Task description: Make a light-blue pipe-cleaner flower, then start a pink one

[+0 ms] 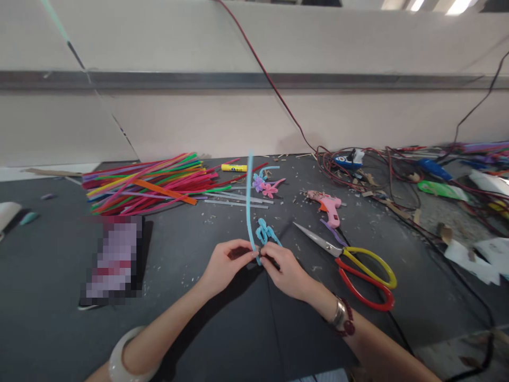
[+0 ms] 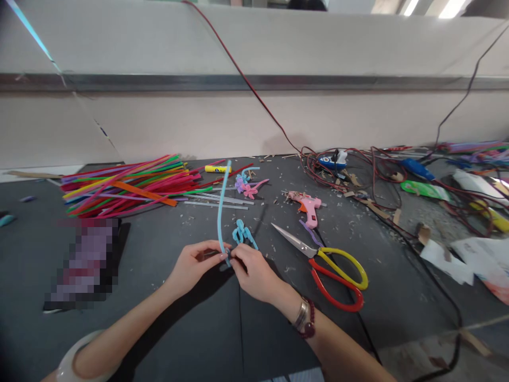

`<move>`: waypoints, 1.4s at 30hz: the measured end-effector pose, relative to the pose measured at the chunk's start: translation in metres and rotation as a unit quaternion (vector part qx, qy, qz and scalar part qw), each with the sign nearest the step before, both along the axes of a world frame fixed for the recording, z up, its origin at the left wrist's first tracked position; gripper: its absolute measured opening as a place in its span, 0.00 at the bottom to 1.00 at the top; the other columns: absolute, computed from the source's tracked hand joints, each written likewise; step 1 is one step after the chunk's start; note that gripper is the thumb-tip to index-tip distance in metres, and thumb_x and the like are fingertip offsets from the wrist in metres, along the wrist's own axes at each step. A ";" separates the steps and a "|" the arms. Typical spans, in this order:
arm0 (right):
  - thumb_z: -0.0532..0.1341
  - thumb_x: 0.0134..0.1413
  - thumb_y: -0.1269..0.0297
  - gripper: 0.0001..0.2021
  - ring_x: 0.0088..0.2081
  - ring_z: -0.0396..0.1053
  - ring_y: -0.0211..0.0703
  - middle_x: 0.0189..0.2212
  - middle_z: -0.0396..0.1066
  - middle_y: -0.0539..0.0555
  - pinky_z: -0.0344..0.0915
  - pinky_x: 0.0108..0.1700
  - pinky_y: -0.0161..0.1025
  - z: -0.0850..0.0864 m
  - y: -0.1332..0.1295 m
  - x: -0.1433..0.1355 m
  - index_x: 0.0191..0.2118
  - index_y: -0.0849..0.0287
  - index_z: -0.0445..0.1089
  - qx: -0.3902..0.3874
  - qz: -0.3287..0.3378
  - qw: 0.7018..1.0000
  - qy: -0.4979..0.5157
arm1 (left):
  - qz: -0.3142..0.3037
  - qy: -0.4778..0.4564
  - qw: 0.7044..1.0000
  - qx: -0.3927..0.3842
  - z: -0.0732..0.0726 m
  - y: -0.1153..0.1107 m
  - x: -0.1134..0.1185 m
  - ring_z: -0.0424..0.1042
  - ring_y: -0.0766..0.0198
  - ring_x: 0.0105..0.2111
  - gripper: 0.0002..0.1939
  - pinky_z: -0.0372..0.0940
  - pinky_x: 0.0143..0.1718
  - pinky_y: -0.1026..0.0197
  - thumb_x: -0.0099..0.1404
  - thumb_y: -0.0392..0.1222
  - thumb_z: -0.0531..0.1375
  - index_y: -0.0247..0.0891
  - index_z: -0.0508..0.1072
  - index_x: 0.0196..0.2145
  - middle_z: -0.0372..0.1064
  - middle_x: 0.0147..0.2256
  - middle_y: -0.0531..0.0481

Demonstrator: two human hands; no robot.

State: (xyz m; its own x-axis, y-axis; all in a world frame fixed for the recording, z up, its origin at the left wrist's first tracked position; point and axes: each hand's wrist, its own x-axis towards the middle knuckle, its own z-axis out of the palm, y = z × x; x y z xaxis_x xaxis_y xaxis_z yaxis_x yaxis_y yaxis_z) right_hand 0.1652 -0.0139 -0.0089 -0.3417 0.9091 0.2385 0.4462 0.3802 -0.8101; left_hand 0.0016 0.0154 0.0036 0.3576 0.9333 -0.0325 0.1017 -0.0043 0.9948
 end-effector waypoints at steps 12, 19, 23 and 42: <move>0.53 0.53 0.64 0.07 0.27 0.61 0.35 0.26 0.60 0.50 0.60 0.28 0.32 -0.004 0.000 -0.002 0.29 0.59 0.65 -0.112 0.014 0.988 0.105 | 0.001 -0.018 0.998 -0.056 0.002 0.001 0.002 0.64 0.69 0.23 0.08 0.60 0.27 0.67 0.51 0.41 0.61 0.34 0.68 0.24 0.65 0.22 0.53; 0.56 0.50 0.59 0.09 0.23 0.61 0.34 0.24 0.60 0.49 0.60 0.26 0.32 -0.005 0.003 -0.001 0.27 0.59 0.67 -0.158 0.004 0.977 0.140 | -0.017 -0.057 0.993 -0.104 0.001 0.001 0.001 0.65 0.69 0.24 0.09 0.62 0.28 0.66 0.53 0.43 0.59 0.34 0.66 0.26 0.63 0.22 0.54; 0.56 0.51 0.62 0.09 0.24 0.61 0.35 0.22 0.62 0.49 0.59 0.26 0.32 0.000 0.003 0.000 0.26 0.60 0.68 -0.121 -0.005 0.987 0.105 | -0.019 -0.075 0.989 -0.125 0.002 0.001 0.001 0.65 0.69 0.24 0.09 0.61 0.29 0.66 0.54 0.42 0.59 0.34 0.65 0.27 0.63 0.22 0.54; 0.58 0.48 0.64 0.06 0.26 0.62 0.36 0.24 0.64 0.51 0.60 0.27 0.33 0.003 0.002 0.000 0.27 0.60 0.69 -0.126 -0.027 0.985 0.115 | 0.005 -0.075 0.989 -0.127 0.000 0.002 0.001 0.66 0.68 0.25 0.08 0.61 0.30 0.66 0.51 0.41 0.61 0.32 0.68 0.25 0.66 0.23 0.52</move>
State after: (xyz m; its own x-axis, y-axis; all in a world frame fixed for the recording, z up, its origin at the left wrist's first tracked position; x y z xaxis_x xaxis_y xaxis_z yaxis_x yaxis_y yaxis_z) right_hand 0.1650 -0.0118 -0.0060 -0.2542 0.9647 0.0683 0.2535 0.1346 -0.9579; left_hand 0.0028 0.0176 0.0038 0.3668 0.9056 -0.2130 -0.0479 0.2471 0.9678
